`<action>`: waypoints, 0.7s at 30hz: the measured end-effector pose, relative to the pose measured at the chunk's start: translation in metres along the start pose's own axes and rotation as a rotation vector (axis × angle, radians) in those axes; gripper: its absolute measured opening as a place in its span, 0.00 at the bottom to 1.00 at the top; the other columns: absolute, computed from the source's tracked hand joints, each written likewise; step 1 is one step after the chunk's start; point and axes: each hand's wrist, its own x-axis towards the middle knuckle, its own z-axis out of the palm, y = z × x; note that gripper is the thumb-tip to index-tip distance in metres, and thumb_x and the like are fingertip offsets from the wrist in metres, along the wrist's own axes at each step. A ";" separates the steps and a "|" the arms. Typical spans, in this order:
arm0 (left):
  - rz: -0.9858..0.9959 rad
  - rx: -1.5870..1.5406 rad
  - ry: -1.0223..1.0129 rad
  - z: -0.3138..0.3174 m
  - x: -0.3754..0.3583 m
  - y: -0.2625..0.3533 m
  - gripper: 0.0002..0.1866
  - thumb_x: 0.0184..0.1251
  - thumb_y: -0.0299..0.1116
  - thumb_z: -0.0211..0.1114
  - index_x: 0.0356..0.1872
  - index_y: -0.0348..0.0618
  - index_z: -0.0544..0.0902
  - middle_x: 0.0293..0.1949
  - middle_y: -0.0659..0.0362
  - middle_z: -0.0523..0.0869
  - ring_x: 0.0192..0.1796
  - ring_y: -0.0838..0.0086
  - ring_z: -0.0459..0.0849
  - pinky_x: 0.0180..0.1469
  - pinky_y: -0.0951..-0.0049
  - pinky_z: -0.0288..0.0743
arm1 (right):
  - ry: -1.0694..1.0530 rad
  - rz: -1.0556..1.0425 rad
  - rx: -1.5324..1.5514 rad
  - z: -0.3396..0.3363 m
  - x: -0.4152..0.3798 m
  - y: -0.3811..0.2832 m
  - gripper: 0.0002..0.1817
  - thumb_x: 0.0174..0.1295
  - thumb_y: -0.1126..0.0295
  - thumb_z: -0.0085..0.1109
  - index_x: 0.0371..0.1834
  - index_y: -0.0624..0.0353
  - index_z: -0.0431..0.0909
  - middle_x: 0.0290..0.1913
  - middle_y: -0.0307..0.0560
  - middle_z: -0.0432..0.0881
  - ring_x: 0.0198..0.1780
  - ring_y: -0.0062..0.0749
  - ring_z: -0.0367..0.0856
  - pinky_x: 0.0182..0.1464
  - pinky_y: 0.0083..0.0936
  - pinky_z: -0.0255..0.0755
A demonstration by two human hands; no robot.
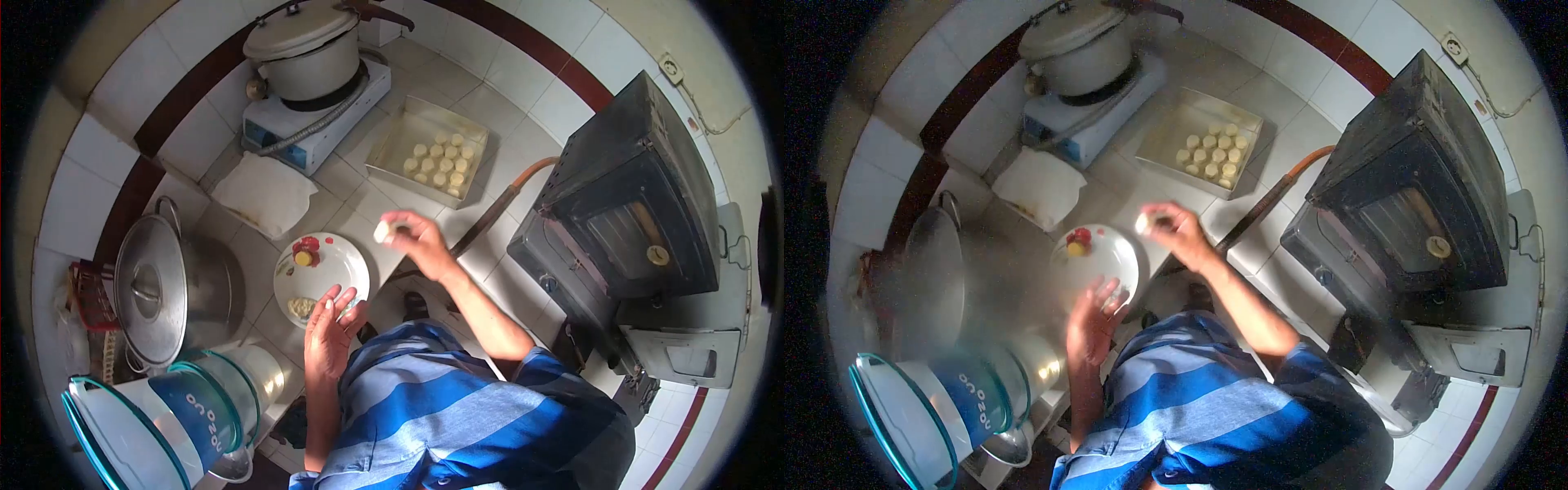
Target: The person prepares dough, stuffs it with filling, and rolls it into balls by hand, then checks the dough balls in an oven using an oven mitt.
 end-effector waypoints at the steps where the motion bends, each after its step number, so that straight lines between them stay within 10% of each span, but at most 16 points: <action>1: 0.020 -0.036 0.018 0.002 0.000 0.001 0.32 0.79 0.48 0.62 0.75 0.42 0.66 0.69 0.47 0.77 0.64 0.57 0.82 0.66 0.54 0.77 | 0.092 -0.027 -0.061 -0.018 0.015 -0.003 0.22 0.67 0.74 0.68 0.65 0.59 0.80 0.51 0.42 0.88 0.51 0.24 0.86 0.57 0.26 0.80; 9: 0.105 -0.209 0.237 -0.014 0.002 -0.010 0.21 0.79 0.34 0.63 0.66 0.38 0.74 0.62 0.49 0.83 0.60 0.58 0.86 0.61 0.59 0.83 | 0.483 -0.171 -0.641 -0.159 0.145 0.002 0.19 0.61 0.69 0.71 0.56 0.59 0.84 0.50 0.51 0.89 0.47 0.36 0.88 0.51 0.29 0.80; 21: 0.113 -0.248 0.354 -0.001 0.002 -0.022 0.19 0.80 0.34 0.62 0.65 0.38 0.74 0.59 0.50 0.85 0.56 0.61 0.87 0.60 0.61 0.84 | 0.280 -0.192 -1.298 -0.211 0.237 0.029 0.19 0.57 0.61 0.72 0.50 0.59 0.88 0.47 0.57 0.88 0.51 0.52 0.87 0.55 0.42 0.79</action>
